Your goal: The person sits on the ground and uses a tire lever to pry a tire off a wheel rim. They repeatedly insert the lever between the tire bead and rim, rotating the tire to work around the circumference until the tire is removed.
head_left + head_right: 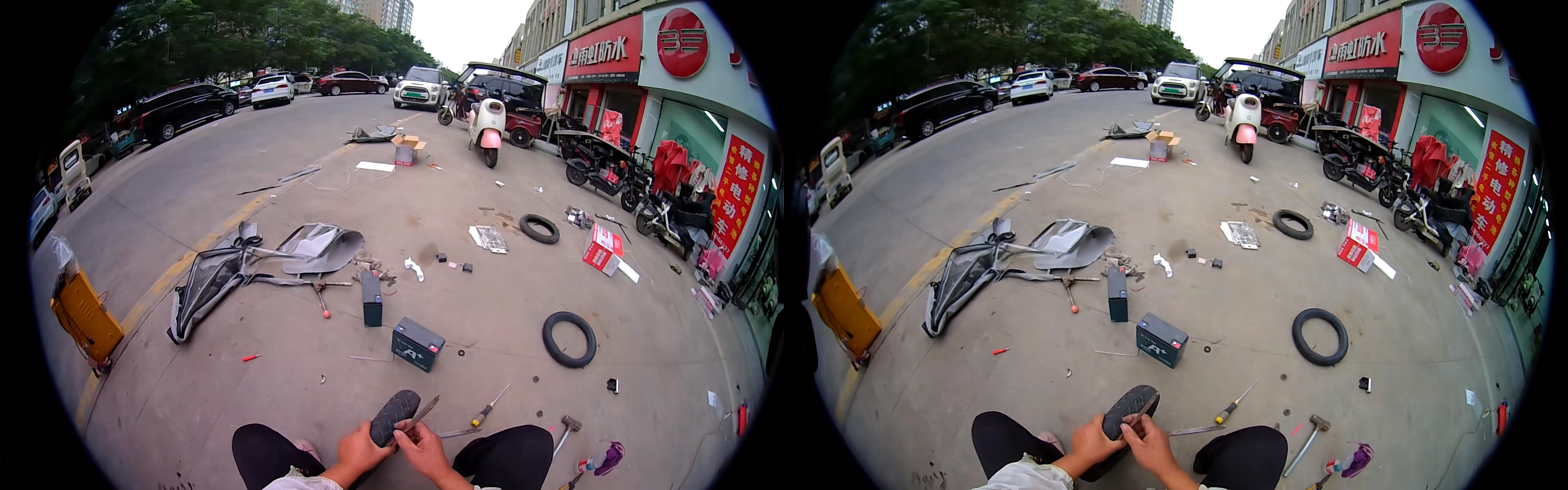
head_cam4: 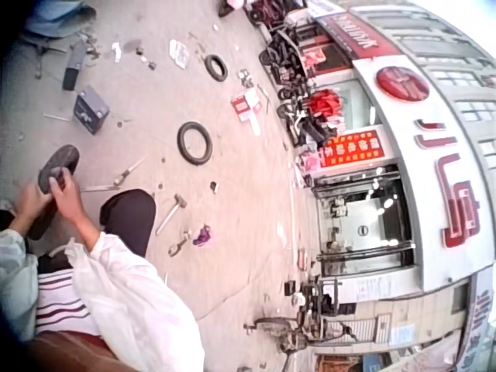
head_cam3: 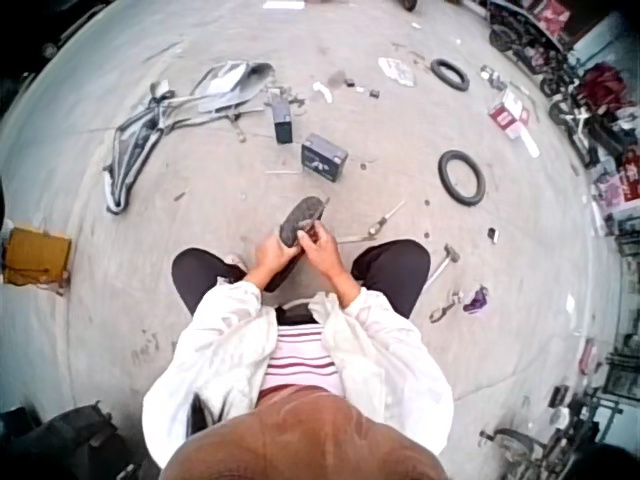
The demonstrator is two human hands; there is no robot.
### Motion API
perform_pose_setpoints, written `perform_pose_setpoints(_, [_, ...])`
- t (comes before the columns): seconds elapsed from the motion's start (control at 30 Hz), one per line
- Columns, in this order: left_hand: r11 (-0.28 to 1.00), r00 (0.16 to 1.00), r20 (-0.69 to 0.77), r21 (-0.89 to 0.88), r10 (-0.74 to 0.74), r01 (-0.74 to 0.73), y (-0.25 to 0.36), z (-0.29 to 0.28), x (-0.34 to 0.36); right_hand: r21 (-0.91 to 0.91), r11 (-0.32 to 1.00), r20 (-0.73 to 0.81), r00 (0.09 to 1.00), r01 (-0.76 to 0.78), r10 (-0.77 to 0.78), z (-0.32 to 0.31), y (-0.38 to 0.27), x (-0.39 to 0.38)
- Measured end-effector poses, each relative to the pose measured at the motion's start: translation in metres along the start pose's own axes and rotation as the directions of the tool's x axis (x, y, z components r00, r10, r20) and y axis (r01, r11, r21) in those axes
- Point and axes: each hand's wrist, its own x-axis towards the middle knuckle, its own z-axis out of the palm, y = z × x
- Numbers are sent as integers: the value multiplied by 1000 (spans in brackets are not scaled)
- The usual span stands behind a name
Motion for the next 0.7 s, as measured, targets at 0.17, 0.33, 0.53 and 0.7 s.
perform_pose_setpoints(0.17, [996, 988, 152, -81, -21, 34, -2, -12, 2, -82, 997, -1, 1000, -12, 12, -5, -4, -3])
perform_pose_setpoints(0.33, [940, 940, 319, -340, 122, -6, -39, -15, 19, -184, 983, -101, 995, -21, 2, -11, -1, -6])
perform_pose_setpoints(0.53, [932, 943, 302, -361, 141, -24, -50, -14, 25, -138, 990, -223, 975, -34, 3, -16, 17, -14])
perform_pose_setpoints(0.7, [946, 974, 222, -324, 46, 30, -57, -9, 22, -174, 984, -291, 952, 49, -98, -22, -14, -25])
